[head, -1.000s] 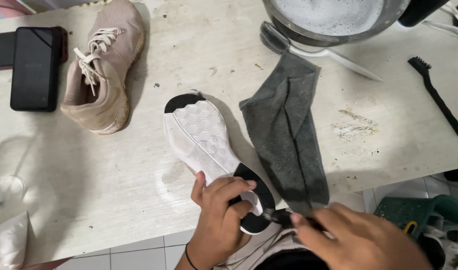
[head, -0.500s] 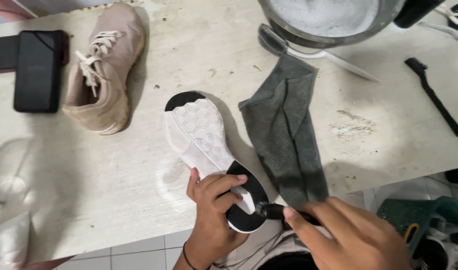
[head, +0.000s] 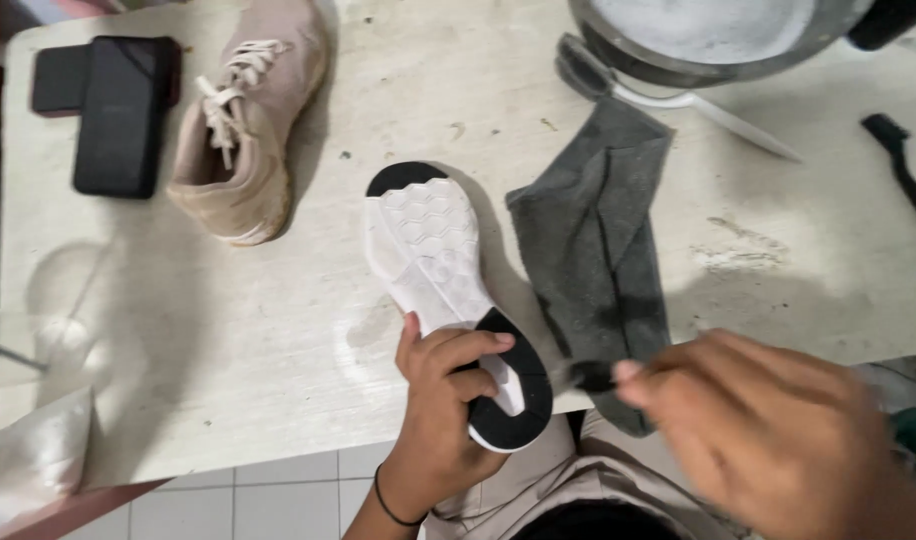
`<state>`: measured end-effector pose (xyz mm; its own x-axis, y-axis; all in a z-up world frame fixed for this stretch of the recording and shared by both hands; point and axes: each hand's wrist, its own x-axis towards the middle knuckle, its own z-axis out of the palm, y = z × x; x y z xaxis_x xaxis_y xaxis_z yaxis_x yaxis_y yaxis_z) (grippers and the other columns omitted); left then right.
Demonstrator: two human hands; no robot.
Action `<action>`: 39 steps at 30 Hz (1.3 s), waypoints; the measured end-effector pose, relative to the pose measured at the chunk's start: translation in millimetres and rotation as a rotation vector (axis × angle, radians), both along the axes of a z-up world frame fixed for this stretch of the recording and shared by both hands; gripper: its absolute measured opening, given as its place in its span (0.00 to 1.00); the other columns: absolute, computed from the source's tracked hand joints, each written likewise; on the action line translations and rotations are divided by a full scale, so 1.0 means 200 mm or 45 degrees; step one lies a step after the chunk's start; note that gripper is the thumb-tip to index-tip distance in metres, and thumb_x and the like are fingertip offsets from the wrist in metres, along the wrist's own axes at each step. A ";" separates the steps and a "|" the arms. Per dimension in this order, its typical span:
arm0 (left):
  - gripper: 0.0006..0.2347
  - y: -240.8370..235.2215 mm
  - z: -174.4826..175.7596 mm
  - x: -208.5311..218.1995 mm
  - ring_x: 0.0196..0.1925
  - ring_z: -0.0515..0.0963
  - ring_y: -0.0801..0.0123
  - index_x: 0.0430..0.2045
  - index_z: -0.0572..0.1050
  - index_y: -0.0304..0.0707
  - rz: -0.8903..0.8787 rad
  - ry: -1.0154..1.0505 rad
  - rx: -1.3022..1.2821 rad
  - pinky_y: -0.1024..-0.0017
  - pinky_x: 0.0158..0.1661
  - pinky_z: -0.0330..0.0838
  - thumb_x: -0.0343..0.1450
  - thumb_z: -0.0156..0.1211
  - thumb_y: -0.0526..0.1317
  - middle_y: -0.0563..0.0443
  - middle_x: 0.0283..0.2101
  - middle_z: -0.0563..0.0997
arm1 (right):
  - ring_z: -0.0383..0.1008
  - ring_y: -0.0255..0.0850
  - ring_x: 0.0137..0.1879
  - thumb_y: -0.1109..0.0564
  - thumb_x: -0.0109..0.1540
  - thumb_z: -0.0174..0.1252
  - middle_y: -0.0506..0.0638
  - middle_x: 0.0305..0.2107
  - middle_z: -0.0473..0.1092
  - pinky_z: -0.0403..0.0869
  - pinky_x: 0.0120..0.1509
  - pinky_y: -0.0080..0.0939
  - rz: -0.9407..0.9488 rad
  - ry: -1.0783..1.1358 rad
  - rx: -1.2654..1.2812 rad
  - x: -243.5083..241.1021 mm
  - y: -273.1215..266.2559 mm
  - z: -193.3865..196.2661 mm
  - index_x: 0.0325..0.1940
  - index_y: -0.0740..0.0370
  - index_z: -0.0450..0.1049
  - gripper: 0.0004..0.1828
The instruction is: The person scrubs the sole of a white sneaker with a small brush dipped in soapy water, then wipes the sole with a gray cloth. The process is repeated several times to clean the shoe's bottom surface.
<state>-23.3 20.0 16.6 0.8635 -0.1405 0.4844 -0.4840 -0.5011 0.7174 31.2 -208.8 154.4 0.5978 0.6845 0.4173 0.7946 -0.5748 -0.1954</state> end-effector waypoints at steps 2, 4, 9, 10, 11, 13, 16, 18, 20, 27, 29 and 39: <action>0.13 -0.02 -0.02 0.00 0.60 0.74 0.56 0.35 0.64 0.48 -0.017 0.000 0.001 0.46 0.73 0.32 0.64 0.64 0.37 0.52 0.57 0.74 | 0.72 0.40 0.29 0.60 0.63 0.59 0.45 0.26 0.73 0.73 0.28 0.43 0.026 0.034 -0.138 -0.01 -0.02 -0.14 0.35 0.55 0.76 0.03; 0.16 0.00 -0.03 -0.01 0.61 0.73 0.55 0.38 0.63 0.49 -0.019 0.003 0.015 0.45 0.73 0.32 0.63 0.65 0.36 0.51 0.59 0.73 | 0.73 0.40 0.32 0.57 0.62 0.61 0.44 0.29 0.72 0.75 0.22 0.45 0.067 0.072 -0.264 0.01 -0.08 -0.22 0.41 0.53 0.78 0.03; 0.13 -0.01 -0.03 -0.02 0.60 0.73 0.53 0.35 0.63 0.48 0.021 -0.016 -0.031 0.40 0.73 0.33 0.63 0.61 0.39 0.49 0.56 0.74 | 0.80 0.38 0.26 0.59 0.61 0.64 0.52 0.29 0.80 0.82 0.19 0.30 0.130 0.192 -0.190 -0.01 0.01 -0.03 0.45 0.55 0.81 0.08; 0.13 -0.01 -0.02 -0.01 0.60 0.73 0.53 0.35 0.63 0.48 0.020 -0.026 -0.026 0.40 0.73 0.33 0.63 0.61 0.39 0.49 0.56 0.74 | 0.80 0.38 0.26 0.59 0.61 0.64 0.52 0.29 0.80 0.82 0.19 0.30 0.128 0.182 -0.185 0.01 -0.04 -0.09 0.45 0.55 0.81 0.08; 0.13 -0.01 -0.01 0.00 0.60 0.73 0.53 0.36 0.63 0.47 0.011 -0.040 0.012 0.41 0.72 0.33 0.64 0.60 0.36 0.48 0.56 0.74 | 0.82 0.42 0.31 0.57 0.60 0.61 0.50 0.35 0.78 0.85 0.24 0.41 0.065 0.362 -0.530 0.02 -0.08 -0.15 0.52 0.48 0.76 0.16; 0.12 -0.02 -0.01 -0.02 0.59 0.73 0.54 0.36 0.63 0.45 -0.006 -0.033 0.030 0.42 0.72 0.33 0.64 0.59 0.34 0.48 0.57 0.74 | 0.83 0.46 0.37 0.55 0.59 0.58 0.48 0.40 0.77 0.88 0.28 0.52 -0.013 0.559 -0.894 0.02 -0.12 -0.15 0.60 0.40 0.70 0.24; 0.11 -0.01 -0.03 -0.02 0.59 0.72 0.53 0.34 0.64 0.47 -0.024 -0.035 0.028 0.40 0.72 0.33 0.64 0.59 0.35 0.48 0.57 0.72 | 0.65 0.37 0.17 0.48 0.66 0.60 0.39 0.13 0.65 0.63 0.15 0.45 -0.256 0.117 -0.335 0.02 -0.03 -0.09 0.23 0.48 0.73 0.16; 0.13 0.00 -0.02 -0.01 0.59 0.73 0.54 0.36 0.64 0.47 -0.001 -0.020 0.003 0.42 0.72 0.34 0.64 0.62 0.37 0.48 0.57 0.73 | 0.72 0.39 0.29 0.52 0.66 0.61 0.43 0.27 0.72 0.74 0.21 0.43 0.100 0.190 -0.277 0.05 0.04 -0.17 0.31 0.51 0.76 0.09; 0.12 0.01 -0.02 -0.02 0.59 0.74 0.55 0.33 0.65 0.48 0.031 -0.020 -0.085 0.42 0.73 0.33 0.65 0.64 0.41 0.50 0.55 0.73 | 0.74 0.44 0.41 0.51 0.65 0.54 0.43 0.38 0.71 0.79 0.31 0.50 0.053 0.418 -0.887 0.12 -0.14 -0.21 0.48 0.42 0.67 0.07; 0.14 0.00 -0.02 -0.04 0.61 0.74 0.54 0.30 0.64 0.48 0.031 -0.009 -0.163 0.41 0.75 0.32 0.67 0.68 0.44 0.48 0.58 0.72 | 0.67 0.44 0.23 0.64 0.63 0.55 0.50 0.25 0.71 0.67 0.28 0.41 0.206 0.112 -0.087 0.16 -0.02 0.08 0.33 0.65 0.72 0.05; 0.18 -0.02 0.02 -0.02 0.66 0.72 0.52 0.30 0.63 0.48 0.129 -0.043 -0.158 0.40 0.76 0.37 0.64 0.72 0.49 0.47 0.60 0.71 | 0.71 0.43 0.27 0.63 0.63 0.56 0.51 0.29 0.75 0.71 0.30 0.41 0.168 0.126 -0.089 0.13 -0.04 0.01 0.35 0.64 0.74 0.03; 0.20 -0.19 0.15 0.01 0.78 0.62 0.31 0.36 0.60 0.46 0.844 -0.094 -0.504 0.41 0.78 0.60 0.63 0.68 0.46 0.29 0.73 0.58 | 0.85 0.37 0.34 0.44 0.59 0.57 0.39 0.39 0.81 0.81 0.33 0.40 -0.201 0.624 -0.251 0.02 -0.35 -0.35 0.59 0.38 0.71 0.23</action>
<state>-21.3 -18.2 46.0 0.6703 0.5897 0.4505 -0.2264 -0.4156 0.8809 35.5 -279.3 84.0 0.7915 0.6080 -0.0624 0.5390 -0.7426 -0.3976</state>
